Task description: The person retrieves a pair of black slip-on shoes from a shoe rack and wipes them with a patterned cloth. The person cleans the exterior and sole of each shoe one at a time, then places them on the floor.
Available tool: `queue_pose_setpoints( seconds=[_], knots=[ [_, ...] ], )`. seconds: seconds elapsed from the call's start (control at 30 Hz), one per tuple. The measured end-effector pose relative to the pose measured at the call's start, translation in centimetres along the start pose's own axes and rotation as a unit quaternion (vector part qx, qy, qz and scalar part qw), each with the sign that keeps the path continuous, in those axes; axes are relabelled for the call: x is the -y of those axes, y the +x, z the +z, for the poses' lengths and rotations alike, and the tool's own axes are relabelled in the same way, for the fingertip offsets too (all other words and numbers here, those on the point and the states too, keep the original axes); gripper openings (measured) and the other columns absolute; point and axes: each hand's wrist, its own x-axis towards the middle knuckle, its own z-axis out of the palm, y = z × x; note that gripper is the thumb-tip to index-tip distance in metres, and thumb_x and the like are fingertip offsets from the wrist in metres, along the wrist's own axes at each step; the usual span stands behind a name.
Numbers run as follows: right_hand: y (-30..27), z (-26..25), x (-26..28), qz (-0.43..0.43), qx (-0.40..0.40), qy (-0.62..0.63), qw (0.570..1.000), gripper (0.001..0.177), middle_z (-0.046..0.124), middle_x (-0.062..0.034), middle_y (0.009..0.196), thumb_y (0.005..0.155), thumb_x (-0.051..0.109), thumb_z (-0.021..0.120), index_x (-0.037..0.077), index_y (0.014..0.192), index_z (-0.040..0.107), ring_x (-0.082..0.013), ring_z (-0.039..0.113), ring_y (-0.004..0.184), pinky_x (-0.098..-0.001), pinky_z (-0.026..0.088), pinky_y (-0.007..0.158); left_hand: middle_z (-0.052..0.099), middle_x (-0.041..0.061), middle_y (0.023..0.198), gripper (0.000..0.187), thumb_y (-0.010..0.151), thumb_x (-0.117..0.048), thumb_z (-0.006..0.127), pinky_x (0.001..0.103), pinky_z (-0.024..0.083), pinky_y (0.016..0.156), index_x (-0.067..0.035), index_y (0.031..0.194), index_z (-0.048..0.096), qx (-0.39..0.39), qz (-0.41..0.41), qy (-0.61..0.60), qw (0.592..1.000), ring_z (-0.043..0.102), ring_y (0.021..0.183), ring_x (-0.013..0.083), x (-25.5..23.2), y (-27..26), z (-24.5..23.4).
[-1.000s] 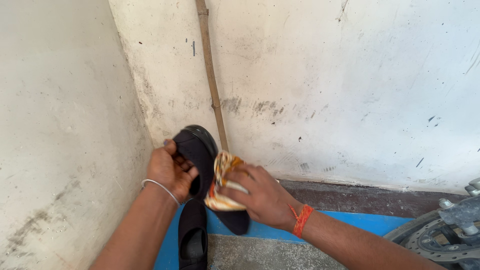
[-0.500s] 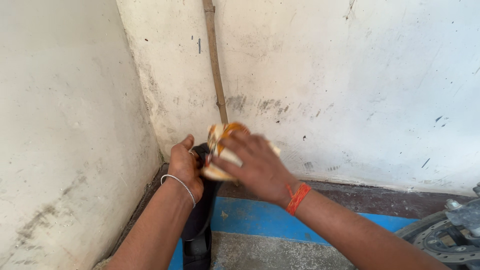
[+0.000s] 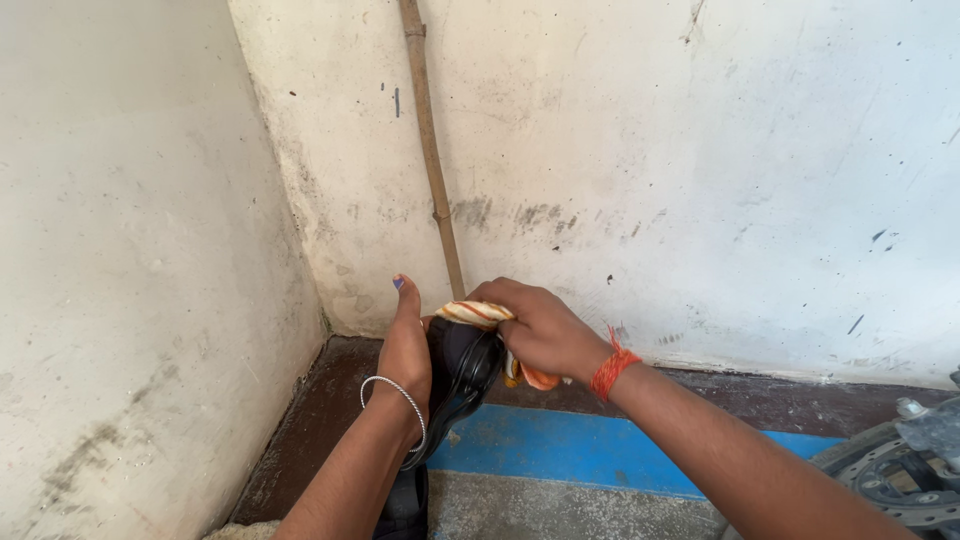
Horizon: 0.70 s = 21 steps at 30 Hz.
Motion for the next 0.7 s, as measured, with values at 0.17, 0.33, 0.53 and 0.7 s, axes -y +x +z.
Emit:
queue_pose_setpoints(
  seconds=[0.17,0.33,0.53,0.7],
  knots=[
    [-1.9,1.2,0.7,-0.212,-0.07,-0.266,0.938,0.051,0.065,-0.0097,0.126,0.078,-0.009,0.054,0.014,0.12,0.069,-0.0298,0.055,0.124,-0.0472,0.044,0.104,0.067,0.019,0.103,0.097,0.095,-0.078,0.013,0.041,0.054,0.077,0.001,0.12,0.064,0.015,-0.031,-0.021,0.999,0.066,0.083,0.025,-0.3,0.2,0.2],
    [-3.3,2.8,1.6,-0.366,-0.068,-0.433,0.821,0.034,0.064,-0.0081,0.13,0.077,0.003,0.063,0.022,0.104,0.069,-0.0354,0.05,0.132,-0.061,0.039,0.102,0.07,0.011,0.098,0.088,0.091,-0.077,0.013,0.041,0.056,0.075,-0.01,0.12,0.062,0.024,-0.026,-0.043,0.998,0.07,0.083,0.0201,-0.6,0.0,0.0],
    [-2.2,1.3,0.5,-0.239,-0.124,-0.266,0.926,0.046,0.064,-0.0065,0.131,0.082,-0.008,0.057,0.017,0.12,0.069,-0.03,0.056,0.126,-0.0466,0.047,0.105,0.065,0.012,0.078,0.092,0.097,-0.073,0.023,0.036,0.051,0.066,0.005,0.097,0.07,-0.036,0.054,-0.032,0.997,0.062,0.065,0.0224,-1.0,0.1,0.2],
    [-2.4,1.0,-1.0,-0.031,-0.049,-0.154,0.986,0.053,0.065,-0.009,0.122,0.078,-0.008,0.054,0.008,0.128,0.063,-0.0247,0.061,0.115,-0.0392,0.046,0.104,0.055,0.01,0.069,0.075,0.1,-0.065,0.041,0.038,0.049,0.062,0.004,0.085,0.067,-0.078,0.093,-0.088,0.989,0.053,0.057,0.0219,-2.3,0.0,0.2]
  ],
)
